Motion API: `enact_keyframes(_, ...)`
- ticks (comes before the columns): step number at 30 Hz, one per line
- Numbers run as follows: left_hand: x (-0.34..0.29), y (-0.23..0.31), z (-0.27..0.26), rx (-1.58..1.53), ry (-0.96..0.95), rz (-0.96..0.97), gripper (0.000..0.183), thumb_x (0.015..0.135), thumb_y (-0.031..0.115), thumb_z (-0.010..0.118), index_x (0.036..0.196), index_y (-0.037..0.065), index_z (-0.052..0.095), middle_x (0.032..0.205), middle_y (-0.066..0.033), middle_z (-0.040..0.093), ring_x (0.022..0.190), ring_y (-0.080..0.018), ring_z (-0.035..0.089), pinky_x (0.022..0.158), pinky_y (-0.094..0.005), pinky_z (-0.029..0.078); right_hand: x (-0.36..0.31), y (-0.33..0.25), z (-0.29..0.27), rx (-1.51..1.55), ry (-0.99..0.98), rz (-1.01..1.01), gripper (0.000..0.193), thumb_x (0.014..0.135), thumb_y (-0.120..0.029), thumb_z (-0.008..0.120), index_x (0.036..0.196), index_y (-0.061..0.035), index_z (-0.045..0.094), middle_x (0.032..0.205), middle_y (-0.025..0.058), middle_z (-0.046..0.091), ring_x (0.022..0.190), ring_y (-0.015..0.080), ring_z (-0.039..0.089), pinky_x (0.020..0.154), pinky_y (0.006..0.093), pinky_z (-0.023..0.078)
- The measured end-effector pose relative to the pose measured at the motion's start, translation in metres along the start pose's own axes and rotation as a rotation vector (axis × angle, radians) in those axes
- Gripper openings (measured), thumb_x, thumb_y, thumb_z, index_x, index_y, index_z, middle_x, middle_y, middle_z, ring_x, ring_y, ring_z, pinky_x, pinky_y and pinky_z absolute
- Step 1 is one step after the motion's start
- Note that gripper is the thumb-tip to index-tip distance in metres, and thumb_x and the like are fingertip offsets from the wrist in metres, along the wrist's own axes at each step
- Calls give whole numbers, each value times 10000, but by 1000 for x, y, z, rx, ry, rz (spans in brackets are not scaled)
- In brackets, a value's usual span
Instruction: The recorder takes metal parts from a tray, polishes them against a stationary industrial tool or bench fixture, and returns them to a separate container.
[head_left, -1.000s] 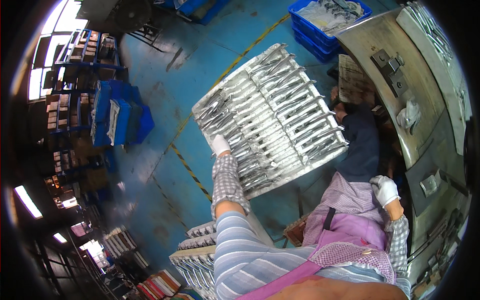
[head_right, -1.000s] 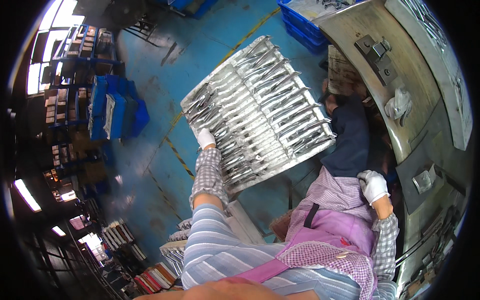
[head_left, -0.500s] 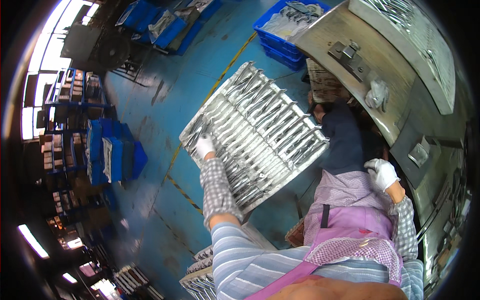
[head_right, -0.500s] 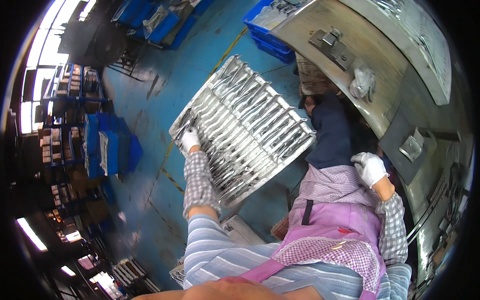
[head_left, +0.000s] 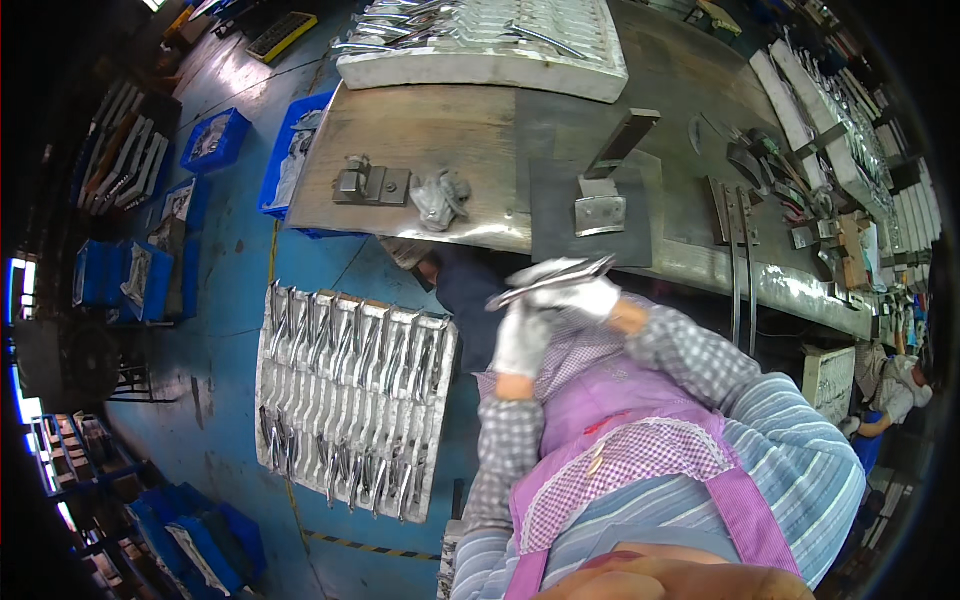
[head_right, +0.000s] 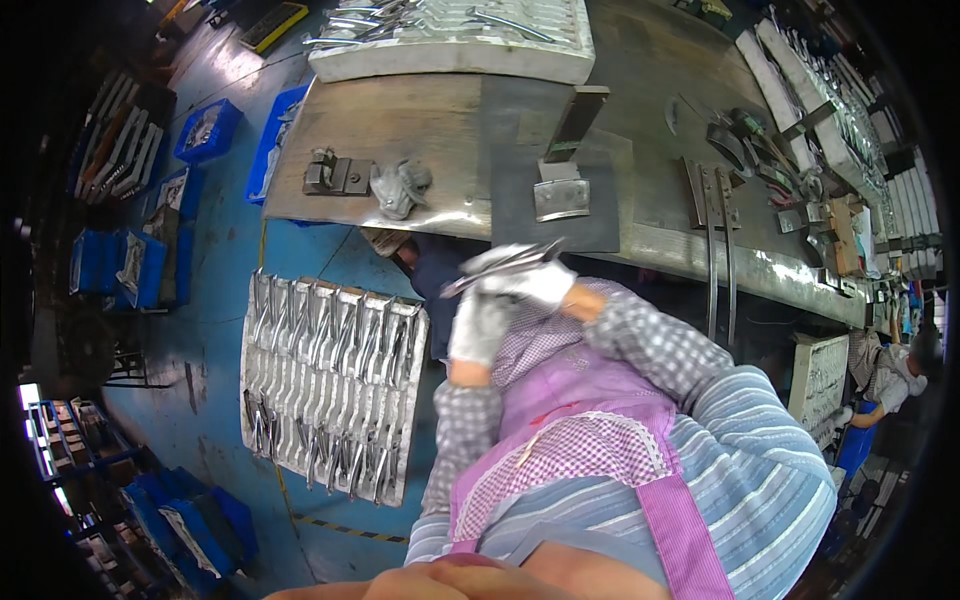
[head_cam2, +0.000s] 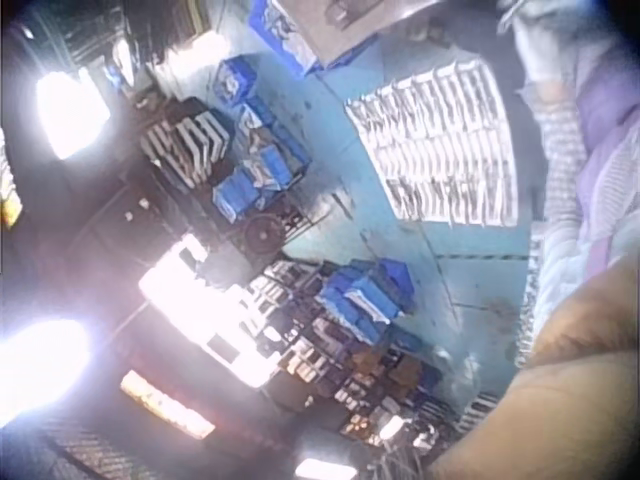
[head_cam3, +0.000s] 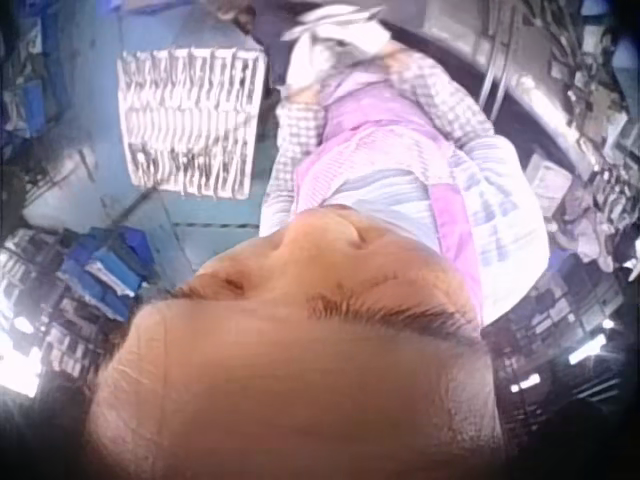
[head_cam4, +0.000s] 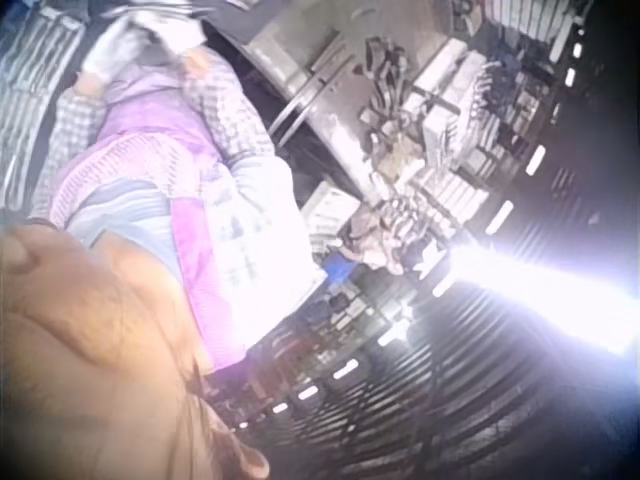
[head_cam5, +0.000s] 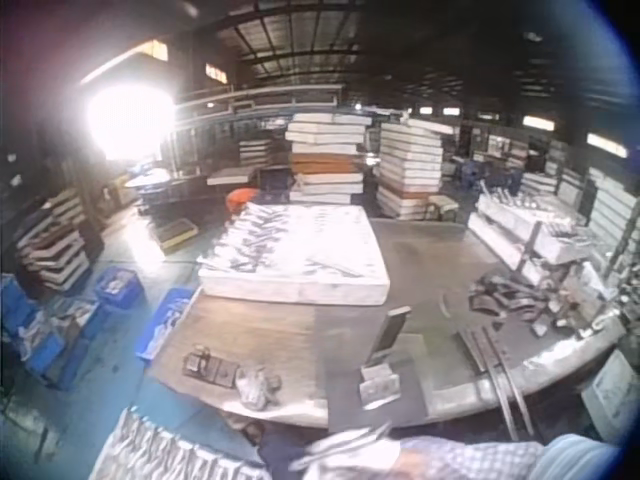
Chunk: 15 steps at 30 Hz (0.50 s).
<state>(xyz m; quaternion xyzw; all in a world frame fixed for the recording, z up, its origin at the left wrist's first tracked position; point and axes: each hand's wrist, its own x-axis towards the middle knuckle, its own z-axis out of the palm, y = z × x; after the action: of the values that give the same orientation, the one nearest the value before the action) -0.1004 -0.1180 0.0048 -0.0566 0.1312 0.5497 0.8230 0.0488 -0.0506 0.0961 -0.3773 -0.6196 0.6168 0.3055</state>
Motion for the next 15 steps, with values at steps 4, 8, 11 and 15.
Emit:
enact_keyframes(4, 22, -46, 63, 895, 305, -5, 400, 1036, 322, 593, 1215, -28, 665, 985, -125, 746, 783, -160, 694, 728, -294, 565, -27, -44, -112, -180, 519, -115, 232, 877, -201, 772, 936, 18, 721, 928, 62, 738, 792, 126, 706, 690, 248, 562)
enact_keyframes(8, 43, -56, 60, 939, 349, -11, 409, 1037, 313, 590, 1227, -46, 642, 998, -118, 739, 775, -139, 692, 691, -261, 554, -6, -39, -142, -497, 665, 75, 221, 827, -180, 797, 918, 1, 710, 905, 87, 736, 820, 219, 720, 750, 332, 558)
enact_keyframes(11, 64, -52, 73, 1169, 315, 147, 339, 1049, 252, 567, 1217, -28, 660, 1010, -113, 743, 746, -106, 677, 644, -225, 526, -1, -23, -162, -521, 552, 63, 333, 808, -233, 805, 1031, -22, 675, 953, 111, 733, 868, 252, 716, 819, 356, 549)
enact_keyframes(15, 112, -49, 110, 1765, 313, 662, 306, 909, 267, 724, 1117, 43, 725, 1003, -108, 728, 868, -270, 689, 797, -369, 535, -4, -4, -163, -365, 513, 31, 426, 841, -141, 767, 1227, -25, 630, 969, 103, 735, 893, 247, 710, 835, 351, 547)
